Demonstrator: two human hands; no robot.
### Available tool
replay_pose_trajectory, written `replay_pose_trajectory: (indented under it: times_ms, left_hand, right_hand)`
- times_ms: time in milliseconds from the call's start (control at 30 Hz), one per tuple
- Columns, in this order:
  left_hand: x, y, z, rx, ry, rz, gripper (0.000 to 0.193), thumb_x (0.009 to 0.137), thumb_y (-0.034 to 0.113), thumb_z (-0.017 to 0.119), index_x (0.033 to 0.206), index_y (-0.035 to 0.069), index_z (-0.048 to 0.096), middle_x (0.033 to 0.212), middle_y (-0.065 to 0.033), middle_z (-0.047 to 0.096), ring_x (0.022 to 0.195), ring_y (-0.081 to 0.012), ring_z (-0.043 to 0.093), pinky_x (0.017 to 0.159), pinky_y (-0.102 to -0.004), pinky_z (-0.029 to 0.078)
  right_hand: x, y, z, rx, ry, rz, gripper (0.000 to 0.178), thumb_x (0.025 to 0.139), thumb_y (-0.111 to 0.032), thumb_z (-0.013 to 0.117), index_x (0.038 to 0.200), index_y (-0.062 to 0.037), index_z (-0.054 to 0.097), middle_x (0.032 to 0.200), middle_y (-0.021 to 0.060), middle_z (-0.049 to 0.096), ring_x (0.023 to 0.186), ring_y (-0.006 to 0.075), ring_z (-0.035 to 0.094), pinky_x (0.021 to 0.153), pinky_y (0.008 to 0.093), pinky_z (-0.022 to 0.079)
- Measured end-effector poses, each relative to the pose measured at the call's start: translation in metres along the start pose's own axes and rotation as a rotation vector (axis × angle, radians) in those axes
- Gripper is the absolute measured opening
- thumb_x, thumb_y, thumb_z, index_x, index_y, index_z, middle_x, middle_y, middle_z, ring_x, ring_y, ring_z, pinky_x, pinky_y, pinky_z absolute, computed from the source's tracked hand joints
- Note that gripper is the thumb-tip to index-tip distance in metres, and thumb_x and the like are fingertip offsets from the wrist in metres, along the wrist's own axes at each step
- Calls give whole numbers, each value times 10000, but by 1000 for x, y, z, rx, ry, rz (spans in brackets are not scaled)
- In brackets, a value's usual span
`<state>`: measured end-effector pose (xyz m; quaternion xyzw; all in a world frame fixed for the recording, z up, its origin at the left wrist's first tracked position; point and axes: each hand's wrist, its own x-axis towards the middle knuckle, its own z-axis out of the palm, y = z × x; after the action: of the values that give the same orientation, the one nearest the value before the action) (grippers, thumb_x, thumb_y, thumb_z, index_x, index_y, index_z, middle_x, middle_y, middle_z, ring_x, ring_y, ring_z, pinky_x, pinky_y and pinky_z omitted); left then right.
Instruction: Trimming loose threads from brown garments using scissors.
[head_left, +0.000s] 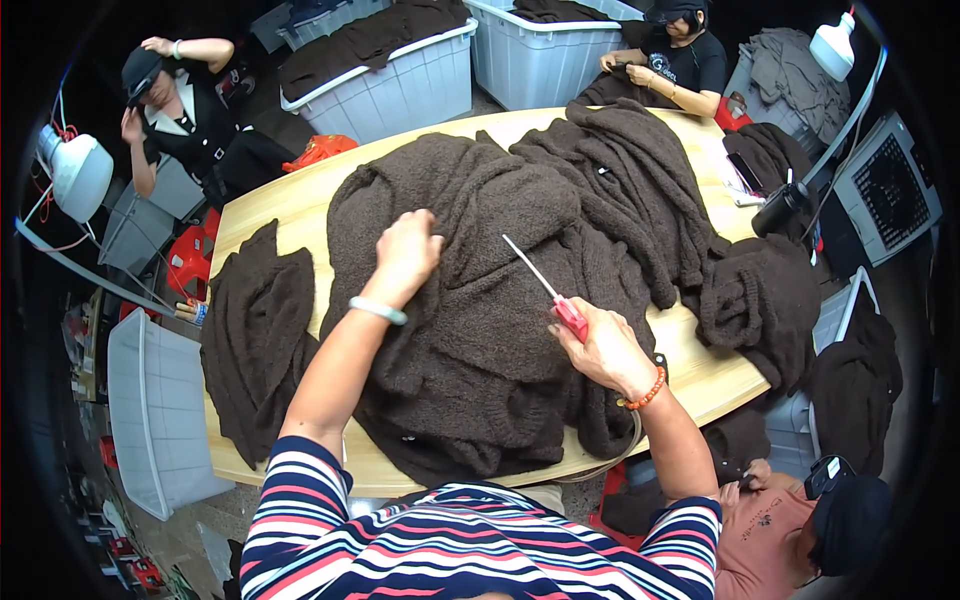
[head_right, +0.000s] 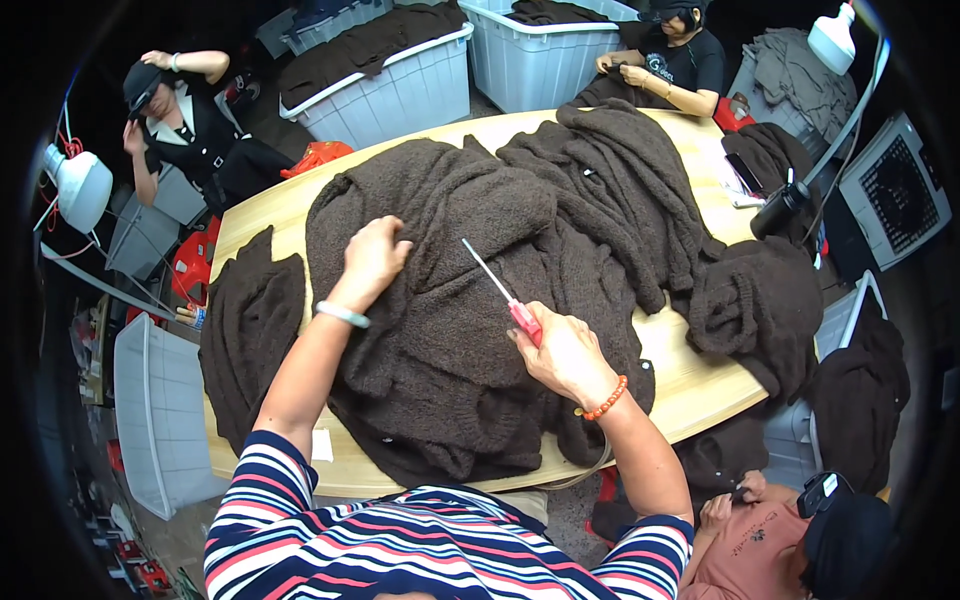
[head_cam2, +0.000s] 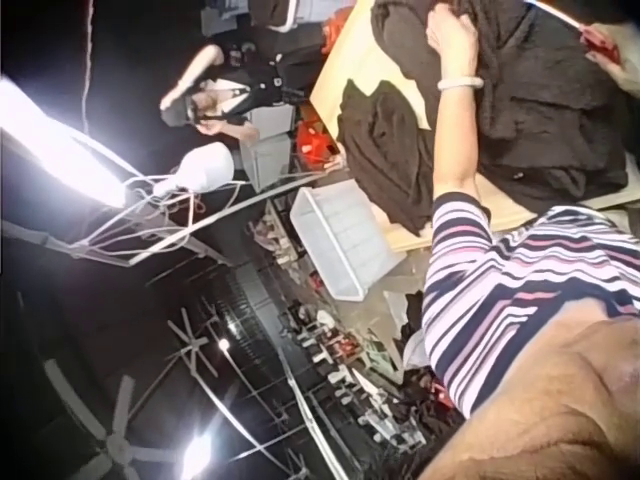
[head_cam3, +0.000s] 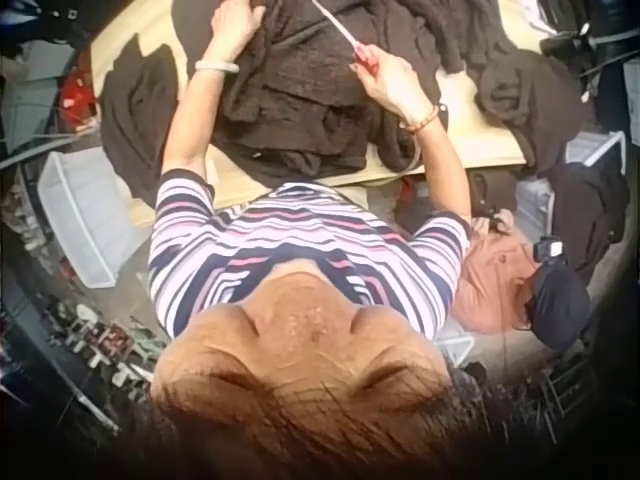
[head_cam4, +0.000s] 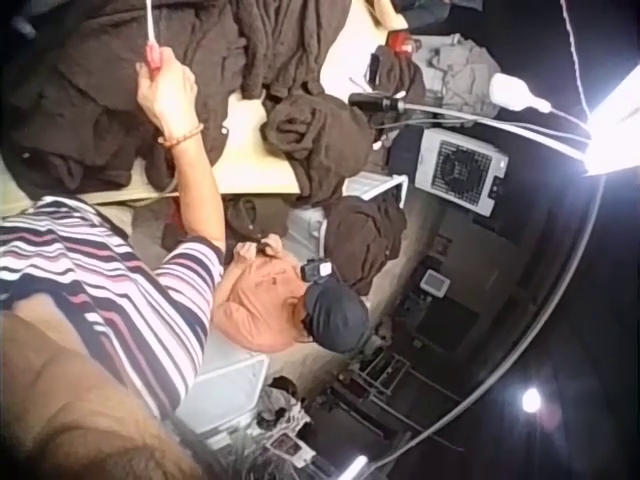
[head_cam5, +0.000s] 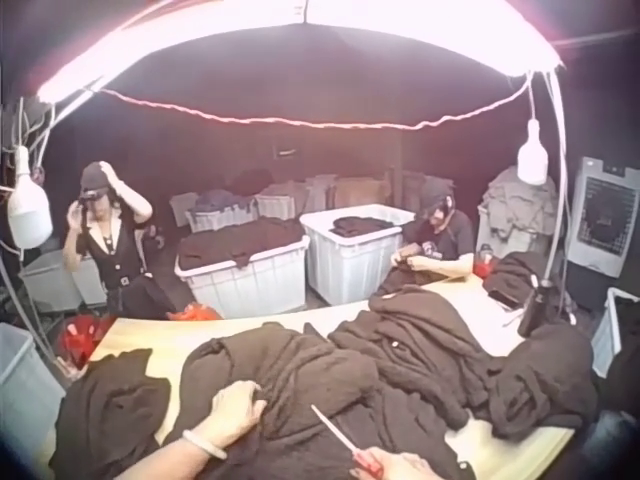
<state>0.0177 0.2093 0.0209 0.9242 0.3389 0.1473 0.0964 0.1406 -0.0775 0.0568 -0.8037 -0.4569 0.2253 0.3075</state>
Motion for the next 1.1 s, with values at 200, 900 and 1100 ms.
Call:
replay_pose_trajectory:
  times_ms: [200,900,1100]
  left_hand:
    - [-11,-81,0,-1395,13,-261,154,905,-7,635,1057,6,658,981,-39,687,863,-118,647,811,-244,518]
    - [-34,-85,28,-1697,-17,-219,196,897,22,666,1087,34,622,986,-34,690,863,-104,652,822,-247,533]
    - [-30,-82,28,-1743,-6,-223,255,914,37,618,1167,12,603,1099,-55,668,970,-120,636,889,-280,518]
  right_hand:
    - [7,-5,-4,16,-25,-25,209,917,-250,611,1004,-64,571,818,211,659,856,433,641,753,498,505]
    - [61,-68,17,-186,-166,-151,251,887,-272,643,1007,-53,609,797,226,661,828,433,654,755,508,518]
    - [68,-72,18,-194,-194,-139,251,898,-265,620,1013,-43,601,838,224,671,859,425,657,785,509,514]
